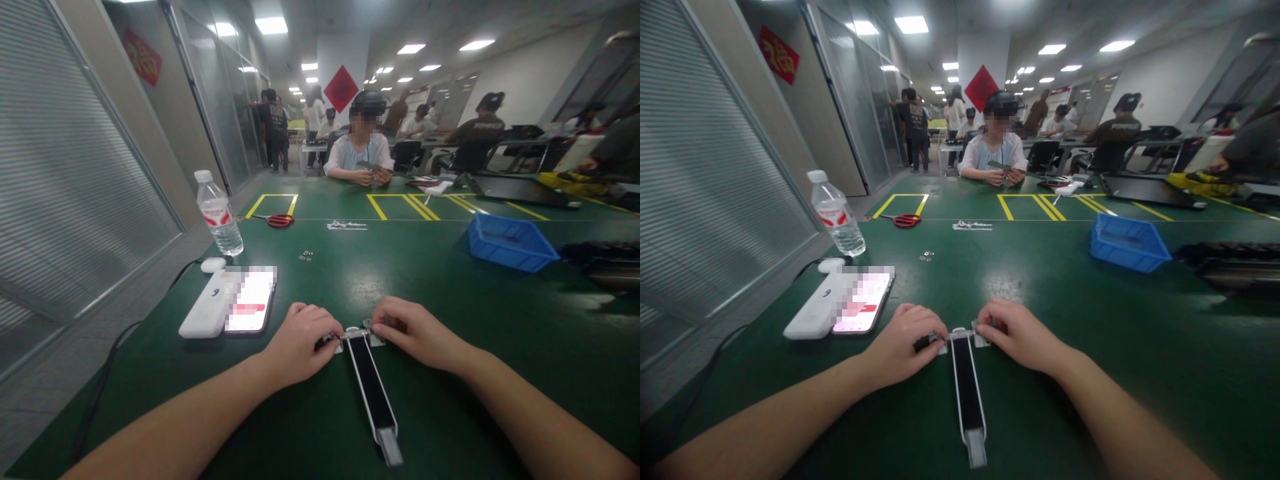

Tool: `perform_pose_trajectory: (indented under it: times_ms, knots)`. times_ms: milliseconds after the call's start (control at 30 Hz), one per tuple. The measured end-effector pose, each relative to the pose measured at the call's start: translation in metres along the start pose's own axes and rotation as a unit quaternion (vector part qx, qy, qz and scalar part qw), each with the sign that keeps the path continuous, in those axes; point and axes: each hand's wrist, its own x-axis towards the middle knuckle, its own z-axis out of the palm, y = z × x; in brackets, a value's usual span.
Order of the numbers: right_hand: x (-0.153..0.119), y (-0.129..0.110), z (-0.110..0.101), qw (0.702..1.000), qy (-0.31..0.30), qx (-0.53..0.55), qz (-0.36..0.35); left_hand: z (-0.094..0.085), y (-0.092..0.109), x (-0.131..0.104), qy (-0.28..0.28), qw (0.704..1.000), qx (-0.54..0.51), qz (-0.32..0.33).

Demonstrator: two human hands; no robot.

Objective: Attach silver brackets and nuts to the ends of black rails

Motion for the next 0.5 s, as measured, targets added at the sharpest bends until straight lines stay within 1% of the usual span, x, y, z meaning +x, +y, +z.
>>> perform_pose_trajectory:
  times_ms: [100, 267, 333, 500]
  knots:
    - [0.0018, 0.0014, 0.0054, 1.0, 0.008, 0.002, -0.004, 0.0001, 0.0003, 0.0001, 0.0, 1.0, -0.004, -0.002]
    - [0.0043, 0.0006, 0.0101, 0.999, 0.042, -0.011, 0.001, 0.0011, -0.0005, 0.0001, 0.001, 1.0, 0.002, 0.001]
    - [0.0032, -0.0001, 0.0087, 0.999, 0.039, 0.004, -0.01, 0.0016, -0.0009, 0.0001, 0.003, 1.0, 0.004, 0.002]
    - [-0.0006, 0.0004, 0.0049, 1.0, 0.005, 0.014, -0.02, 0.002, -0.0009, 0.0004, 0.005, 1.0, 0.001, 0.004]
